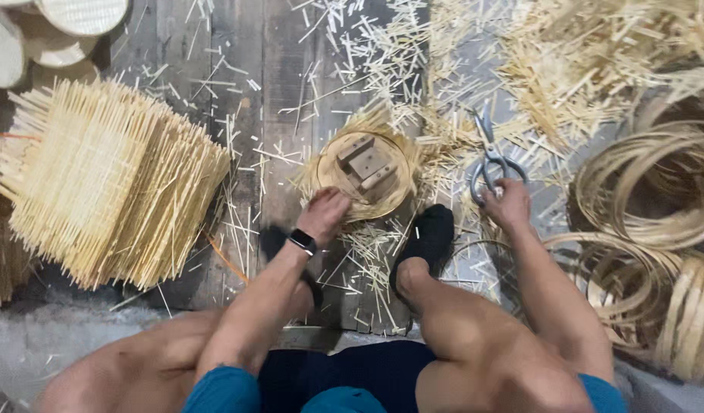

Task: The person sits on the floor and repeatedly places a circular bamboo frame on a rectangular bamboo mat, then uses shears to trim the excess bamboo strips around the frame. The trimmed mats are set aside, and the process is repeated with new mats.

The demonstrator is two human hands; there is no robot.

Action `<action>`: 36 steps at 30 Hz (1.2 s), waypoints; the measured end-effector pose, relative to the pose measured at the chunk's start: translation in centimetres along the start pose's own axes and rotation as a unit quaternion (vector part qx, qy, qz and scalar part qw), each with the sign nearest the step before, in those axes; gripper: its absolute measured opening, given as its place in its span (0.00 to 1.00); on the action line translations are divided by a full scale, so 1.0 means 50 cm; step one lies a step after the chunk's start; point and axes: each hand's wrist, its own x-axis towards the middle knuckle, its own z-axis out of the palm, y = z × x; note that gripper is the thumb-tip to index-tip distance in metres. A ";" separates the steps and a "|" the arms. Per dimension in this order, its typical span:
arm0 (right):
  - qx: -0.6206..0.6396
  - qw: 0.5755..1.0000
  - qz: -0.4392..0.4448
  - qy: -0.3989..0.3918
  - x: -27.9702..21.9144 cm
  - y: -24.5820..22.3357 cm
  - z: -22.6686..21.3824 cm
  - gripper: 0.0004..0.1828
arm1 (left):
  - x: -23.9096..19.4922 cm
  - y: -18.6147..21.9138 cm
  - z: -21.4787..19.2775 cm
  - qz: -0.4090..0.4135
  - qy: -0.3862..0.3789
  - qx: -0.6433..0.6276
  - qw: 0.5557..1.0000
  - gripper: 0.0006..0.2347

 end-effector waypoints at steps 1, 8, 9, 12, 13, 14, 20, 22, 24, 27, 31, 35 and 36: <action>-0.023 0.999 -0.013 0.029 0.006 0.008 0.013 0.28 | -0.011 -0.016 -0.009 -0.003 -0.011 -0.001 1.000 0.15; 0.004 0.986 0.166 -0.010 0.048 0.033 0.028 0.38 | 0.115 -0.063 -0.018 -0.226 -0.078 -0.028 0.971 0.40; -0.024 0.987 0.152 -0.035 0.046 0.034 0.025 0.36 | 0.137 -0.060 -0.014 -0.188 -0.065 -0.013 0.980 0.48; -0.044 0.985 0.133 -0.102 0.039 0.042 0.000 0.29 | 0.195 -0.059 -0.005 -0.143 -0.071 -0.010 0.987 0.56; -0.007 0.982 0.144 -0.124 0.025 0.042 -0.006 0.25 | 0.204 -0.059 -0.006 -0.141 -0.084 -0.017 0.986 0.57; 0.031 0.978 0.151 -0.143 0.015 0.039 -0.011 0.22 | 0.211 -0.060 -0.009 -0.142 -0.095 -0.014 0.985 0.56; 0.075 0.956 0.236 -0.156 -0.094 -0.009 -0.039 0.27 | 0.217 -0.057 -0.030 -0.123 -0.013 -0.036 0.992 0.48; 0.029 0.969 0.195 -0.147 -0.117 -0.030 -0.040 0.28 | 0.220 -0.055 -0.021 -0.111 0.062 -0.031 0.991 0.49; 0.018 0.981 0.133 -0.140 -0.134 -0.050 -0.042 0.27 | 0.243 -0.068 -0.004 -0.149 0.052 -0.028 0.987 0.49; 0.013 0.990 0.034 -0.139 -0.142 -0.075 -0.057 0.26 | 0.270 -0.065 0.016 -0.228 -0.003 -0.021 0.973 0.50; -0.031 0.989 -0.030 -0.144 -0.145 -0.136 -0.076 0.30 | 0.290 -0.017 0.047 -0.382 0.045 -0.042 0.922 0.53; -0.069 0.988 0.001 -0.141 -0.138 -0.213 -0.091 0.37 | 0.310 0.063 0.089 -0.494 0.068 -0.057 0.865 0.54; -0.078 0.987 0.000 -0.137 -0.129 -0.238 -0.081 0.37 | 0.311 0.073 0.091 -0.503 0.058 -0.058 0.860 0.54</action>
